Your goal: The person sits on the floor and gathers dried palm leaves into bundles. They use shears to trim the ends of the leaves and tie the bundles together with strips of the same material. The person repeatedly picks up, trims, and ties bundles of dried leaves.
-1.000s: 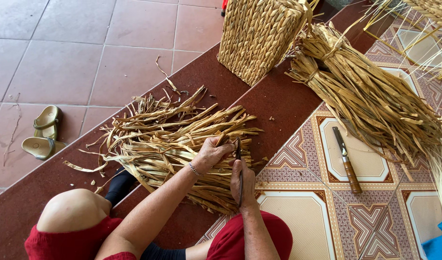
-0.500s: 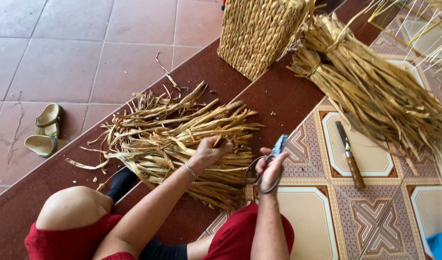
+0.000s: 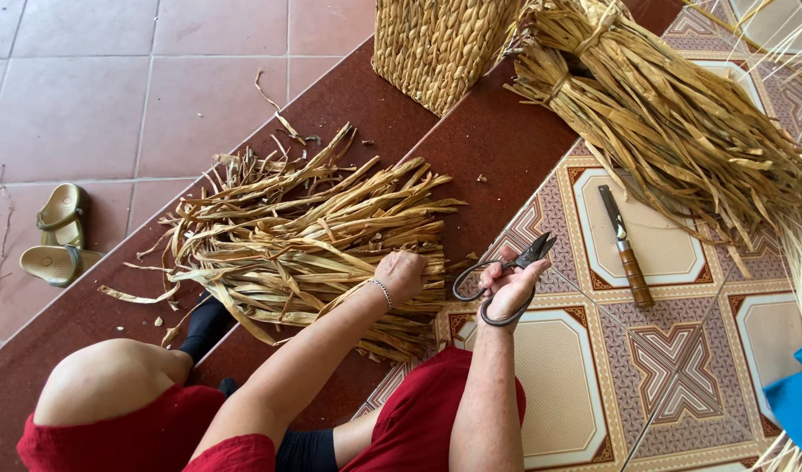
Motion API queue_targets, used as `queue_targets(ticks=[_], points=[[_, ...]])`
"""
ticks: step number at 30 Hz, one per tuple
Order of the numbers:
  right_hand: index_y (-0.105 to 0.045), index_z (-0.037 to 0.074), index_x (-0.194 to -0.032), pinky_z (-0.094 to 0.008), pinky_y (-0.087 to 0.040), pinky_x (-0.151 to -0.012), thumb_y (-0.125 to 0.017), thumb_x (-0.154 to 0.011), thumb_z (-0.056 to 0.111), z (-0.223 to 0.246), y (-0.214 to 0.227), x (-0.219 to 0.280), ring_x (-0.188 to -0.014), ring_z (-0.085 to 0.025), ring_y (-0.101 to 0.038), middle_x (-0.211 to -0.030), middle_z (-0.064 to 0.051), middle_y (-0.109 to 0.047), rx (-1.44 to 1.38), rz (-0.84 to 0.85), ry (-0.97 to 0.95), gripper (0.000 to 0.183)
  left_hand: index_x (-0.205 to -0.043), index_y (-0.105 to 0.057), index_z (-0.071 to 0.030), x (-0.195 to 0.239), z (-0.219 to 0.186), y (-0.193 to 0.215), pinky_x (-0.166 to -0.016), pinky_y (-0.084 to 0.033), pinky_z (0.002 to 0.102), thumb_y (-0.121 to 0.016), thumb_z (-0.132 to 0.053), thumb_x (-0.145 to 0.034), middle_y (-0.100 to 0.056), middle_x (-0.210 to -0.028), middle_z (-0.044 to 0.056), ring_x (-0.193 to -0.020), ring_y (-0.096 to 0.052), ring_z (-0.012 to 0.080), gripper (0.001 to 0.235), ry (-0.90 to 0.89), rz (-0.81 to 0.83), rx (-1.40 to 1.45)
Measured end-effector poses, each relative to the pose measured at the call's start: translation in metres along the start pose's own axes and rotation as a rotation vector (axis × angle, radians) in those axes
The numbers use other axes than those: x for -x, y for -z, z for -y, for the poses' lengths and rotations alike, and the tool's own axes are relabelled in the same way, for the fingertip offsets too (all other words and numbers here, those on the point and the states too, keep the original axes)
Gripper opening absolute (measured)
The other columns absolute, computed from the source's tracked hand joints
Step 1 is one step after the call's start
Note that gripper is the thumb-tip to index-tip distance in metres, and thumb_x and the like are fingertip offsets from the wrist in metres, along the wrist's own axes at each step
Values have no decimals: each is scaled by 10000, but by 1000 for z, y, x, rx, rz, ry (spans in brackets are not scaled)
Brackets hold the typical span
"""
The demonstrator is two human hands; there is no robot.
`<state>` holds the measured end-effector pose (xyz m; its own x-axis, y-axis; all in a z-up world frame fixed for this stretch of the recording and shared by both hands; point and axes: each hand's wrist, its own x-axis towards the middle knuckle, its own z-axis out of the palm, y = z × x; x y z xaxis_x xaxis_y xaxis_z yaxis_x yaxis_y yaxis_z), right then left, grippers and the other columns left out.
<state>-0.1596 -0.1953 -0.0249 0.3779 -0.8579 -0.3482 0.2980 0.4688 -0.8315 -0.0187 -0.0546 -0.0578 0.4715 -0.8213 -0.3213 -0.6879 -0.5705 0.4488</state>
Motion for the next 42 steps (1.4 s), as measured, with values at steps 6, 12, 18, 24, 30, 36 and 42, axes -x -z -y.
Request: queue_targets(ticks=[6, 12, 18, 24, 30, 36, 42], points=[[-622, 73, -1057, -225, -268, -403, -257, -972, 780, 6, -9, 11, -460, -90, -433, -587, 14, -481, 126, -24, 34, 800, -976, -745, -65, 4, -4, -9, -732, -577, 416, -718, -192, -879, -674, -1088, 102, -812, -689, 270, 162, -41, 29, -59], [-646, 46, -1110, -249, -405, -418, -277, -966, 761, -3, -16, 23, -475, -83, -474, -612, 27, -500, 455, 215, 95, 817, -1092, -720, -79, 10, 13, 25, -603, -596, 196, -663, -180, -978, -745, -874, 23, -700, -674, 46, 163, 114, -70, 965], [-649, 97, -1209, -300, -468, -465, -272, -1024, 591, -24, -48, 63, -540, -95, -545, -668, 9, -554, 920, 576, 137, 648, -943, -715, -44, 35, 30, 56, -427, -373, 244, -716, -202, -973, -609, -640, -31, -509, -486, 57, 161, 40, -239, 1322], [-632, 99, -1266, -399, -506, -647, -350, -1052, 523, -12, -62, 90, -672, -211, -648, -734, -79, -623, 1064, 599, 298, 553, -924, -736, -31, 44, 20, 62, -474, -407, 218, -754, -168, -986, -614, -691, -52, -572, -502, 14, 152, -45, -363, 1240], [-646, 87, -1191, -431, -512, -675, -313, -1064, 538, -10, -63, 92, -725, -277, -697, -760, -129, -684, 1126, 580, 413, 575, -927, -746, -61, 54, 11, 73, -405, -414, 233, -723, -182, -947, -645, -653, -43, -480, -512, 28, 124, 9, -267, 1232], [-647, 98, -1125, -439, -547, -611, -195, -1037, 600, -18, -64, 92, -629, -266, -719, -678, -120, -688, 1189, 583, 407, 681, -933, -748, -71, 53, 14, 77, -461, -447, 216, -714, -159, -965, -664, -686, -48, -542, -543, 18, 99, -43, -262, 1310], [-620, 73, -1191, -437, -528, -601, -177, -1077, 614, -23, -60, 91, -656, -270, -697, -693, -91, -649, 1115, 587, 593, 708, -930, -747, -81, 53, 17, 72, -426, -401, 232, -705, -167, -952, -627, -639, -42, -495, -504, 39, 98, -40, -168, 1320]])
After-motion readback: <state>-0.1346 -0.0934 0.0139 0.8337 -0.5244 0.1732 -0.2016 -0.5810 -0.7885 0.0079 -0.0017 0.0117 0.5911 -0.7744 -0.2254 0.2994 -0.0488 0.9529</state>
